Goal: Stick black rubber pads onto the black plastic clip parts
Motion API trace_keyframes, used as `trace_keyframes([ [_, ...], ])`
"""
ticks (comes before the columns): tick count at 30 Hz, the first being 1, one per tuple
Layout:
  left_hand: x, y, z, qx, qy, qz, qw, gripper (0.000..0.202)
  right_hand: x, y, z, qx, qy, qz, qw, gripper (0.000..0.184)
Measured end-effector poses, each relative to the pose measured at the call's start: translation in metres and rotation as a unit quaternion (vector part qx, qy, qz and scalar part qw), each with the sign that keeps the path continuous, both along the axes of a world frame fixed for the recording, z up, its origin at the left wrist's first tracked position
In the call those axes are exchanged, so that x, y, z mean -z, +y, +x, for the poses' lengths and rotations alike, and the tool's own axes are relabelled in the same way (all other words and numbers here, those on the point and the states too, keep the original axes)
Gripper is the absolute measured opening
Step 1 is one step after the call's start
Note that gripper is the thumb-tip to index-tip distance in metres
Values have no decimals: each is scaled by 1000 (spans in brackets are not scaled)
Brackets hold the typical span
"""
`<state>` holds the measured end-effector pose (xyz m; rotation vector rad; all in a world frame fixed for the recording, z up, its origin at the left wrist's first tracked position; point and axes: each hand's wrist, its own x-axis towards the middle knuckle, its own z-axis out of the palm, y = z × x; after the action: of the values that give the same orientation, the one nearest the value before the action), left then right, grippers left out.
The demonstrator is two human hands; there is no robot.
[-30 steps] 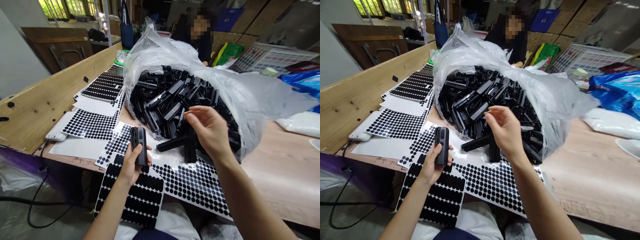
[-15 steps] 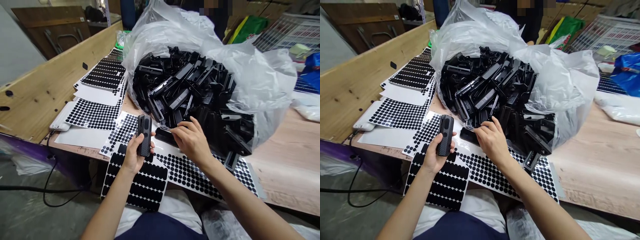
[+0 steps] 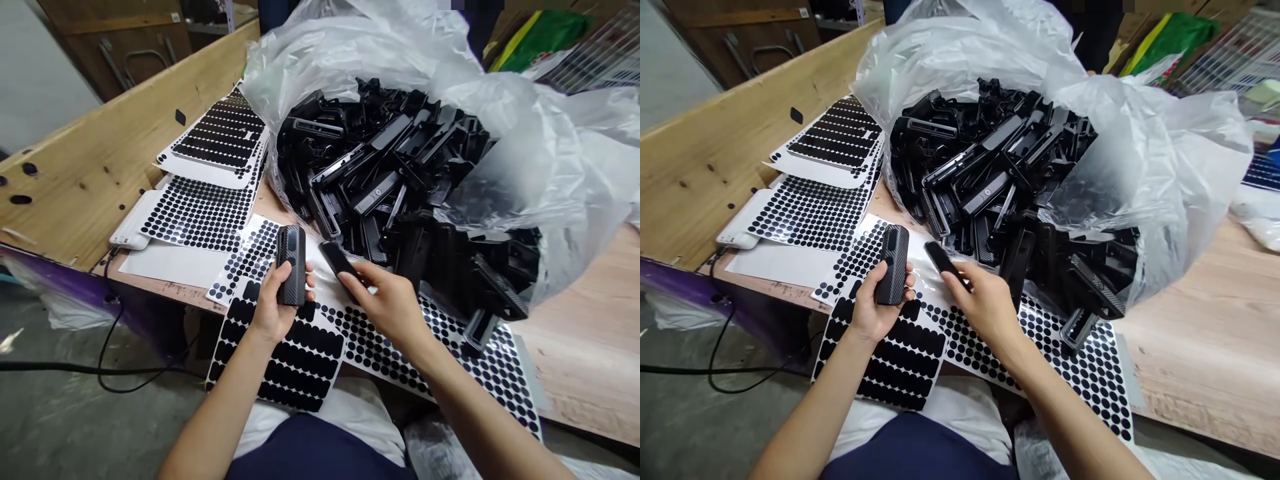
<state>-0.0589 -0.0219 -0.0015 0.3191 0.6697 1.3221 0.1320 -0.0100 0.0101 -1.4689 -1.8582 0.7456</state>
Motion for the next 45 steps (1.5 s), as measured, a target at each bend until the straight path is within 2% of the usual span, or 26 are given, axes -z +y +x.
trace_keyframes([
  [1, 0, 0, 0, 1, -1, -1, 1000, 46, -4, 0, 0, 29, 89, -66, 993, 28],
  [2, 0, -1, 0, 4, 2, 1, 1000, 47, -9, -1, -1, 48, 176, -134, 974, 34],
  [5, 2, -2, 2, 12, 40, 23, 999, 44, -25, -7, -8, 54, 364, -282, 886, 52],
  [7, 3, -2, 5, 10, 79, 43, 996, 42, -32, -12, -17, 46, 424, -324, 845, 57],
  [9, 4, -3, 9, 1, 113, 57, 992, 45, -36, -14, -27, 29, 451, -332, 828, 60],
  [11, 3, -3, 11, -10, 132, 65, 989, 49, -36, -15, -34, 11, 453, -316, 833, 61],
  [15, 1, -4, 11, -17, 125, 60, 990, 55, -31, -10, -38, 19, 422, -258, 869, 59],
  [21, 3, -4, 9, 19, 110, 51, 992, 68, -26, -7, -40, 9, 358, -236, 904, 55],
  [24, 4, -4, 8, 31, 103, 50, 993, 69, -27, -6, -36, 9, 334, -203, 920, 61],
  [26, 4, -3, 6, 30, 94, 49, 994, 66, -27, -4, -27, -6, 296, -187, 937, 54],
  [28, 3, -1, 5, 25, 79, 44, 996, 64, -25, -4, -13, -26, 188, -153, 970, 35],
  [30, 2, 1, 4, 18, 61, 31, 997, 66, -20, -7, 0, -55, 18, -91, 994, 24],
  [32, 1, 2, 4, 16, 57, 19, 998, 68, -14, -12, 9, -97, -128, -40, 986, 20],
  [35, 1, 2, 5, 14, 76, 27, 997, 67, -5, -20, 10, -141, -217, -18, 966, 14],
  [38, 1, 1, 6, 14, 87, 37, 995, 66, -1, -19, 5, -150, -251, -7, 956, 14],
  [41, 2, 0, 6, 17, 94, 33, 995, 67, -5, -10, 3, -157, -239, -51, 957, 9],
  [43, 3, 0, 5, 21, 98, 34, 994, 66, -12, -3, 3, -152, -183, -108, 965, 8],
  [45, 4, 0, 5, 30, 98, 39, 994, 64, -21, 2, 1, -137, -73, -170, 973, 16],
])
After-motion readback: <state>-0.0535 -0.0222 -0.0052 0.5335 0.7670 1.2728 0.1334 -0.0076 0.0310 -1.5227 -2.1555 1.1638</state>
